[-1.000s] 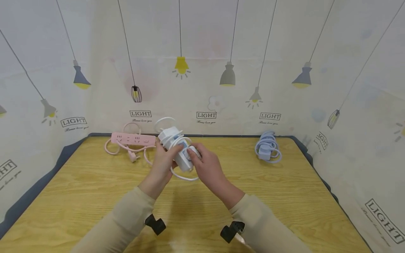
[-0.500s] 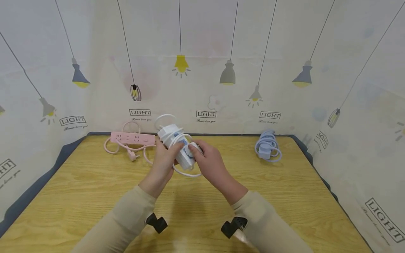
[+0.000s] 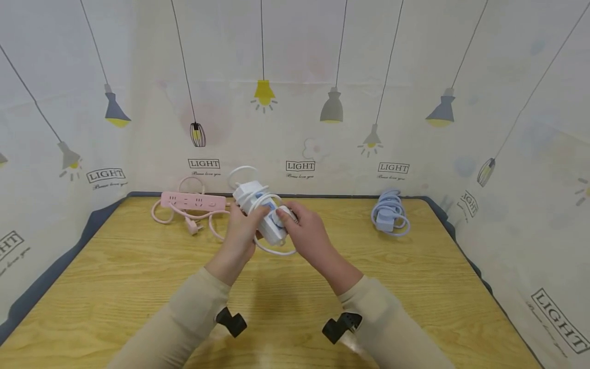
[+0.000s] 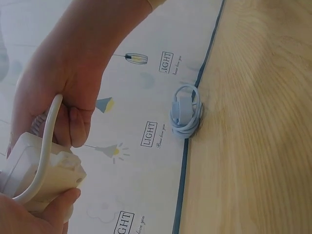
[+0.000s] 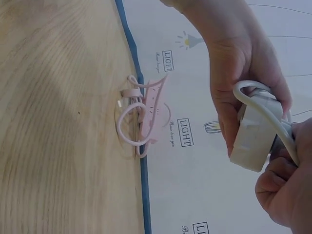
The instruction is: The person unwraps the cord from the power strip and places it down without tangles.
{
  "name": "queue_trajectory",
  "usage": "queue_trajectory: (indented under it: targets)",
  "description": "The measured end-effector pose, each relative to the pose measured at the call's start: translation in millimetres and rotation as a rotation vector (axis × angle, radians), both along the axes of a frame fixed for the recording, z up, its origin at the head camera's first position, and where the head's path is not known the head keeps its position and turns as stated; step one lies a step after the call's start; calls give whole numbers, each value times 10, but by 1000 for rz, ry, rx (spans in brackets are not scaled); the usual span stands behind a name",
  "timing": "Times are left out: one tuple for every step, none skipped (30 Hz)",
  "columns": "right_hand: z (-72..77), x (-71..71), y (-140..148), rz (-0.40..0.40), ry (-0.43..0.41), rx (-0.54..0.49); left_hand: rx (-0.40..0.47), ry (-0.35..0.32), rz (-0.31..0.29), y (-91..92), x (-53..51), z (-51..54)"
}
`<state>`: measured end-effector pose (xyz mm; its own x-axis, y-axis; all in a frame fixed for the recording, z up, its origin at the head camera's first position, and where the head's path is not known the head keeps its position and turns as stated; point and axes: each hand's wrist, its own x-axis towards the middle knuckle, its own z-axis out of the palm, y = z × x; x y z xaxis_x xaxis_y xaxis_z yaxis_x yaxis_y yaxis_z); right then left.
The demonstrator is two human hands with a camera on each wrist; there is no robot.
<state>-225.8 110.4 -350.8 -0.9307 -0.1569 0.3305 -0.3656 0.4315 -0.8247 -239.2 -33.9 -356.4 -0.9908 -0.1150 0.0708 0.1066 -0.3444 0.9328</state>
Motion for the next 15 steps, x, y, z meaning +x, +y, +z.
queue_trajectory:
  targets:
    - [3,-9,5,3,4,9,-11,-8,-4,-2,-4,0]
    - [6,-15,10,5,5,14,-17,-11,-9,-3,-7,2]
    - [13,-16,12,6,3,13,-20,-17,-11,-1,-7,5]
    - [19,-15,12,6,-1,8,-18,-16,-14,1,-6,8]
    - [23,-13,11,6,-3,3,-15,-13,-13,3,-3,10]
    - [20,-14,10,3,-4,-1,-8,-11,-10,7,1,14]
    - [21,-10,5,1,-11,-11,4,-7,-5,11,7,18]
    - [20,-4,0,-1,-17,-23,14,-4,3,17,13,21]
    - [19,1,-5,-4,-21,-33,26,-1,13,23,20,23]
    - [12,3,-8,-7,-24,-40,38,2,22,30,25,26]
    - [7,6,-12,-10,-24,-45,47,3,32,37,31,28]
    - [0,7,-13,-13,-25,-52,56,4,39,46,37,32]
    - [-3,9,-14,-17,-24,-59,62,10,44,51,40,34]
    - [-5,11,-13,-21,-15,-60,62,16,45,55,40,36]
    - [-7,12,-11,-24,-7,-57,57,24,42,55,40,37]
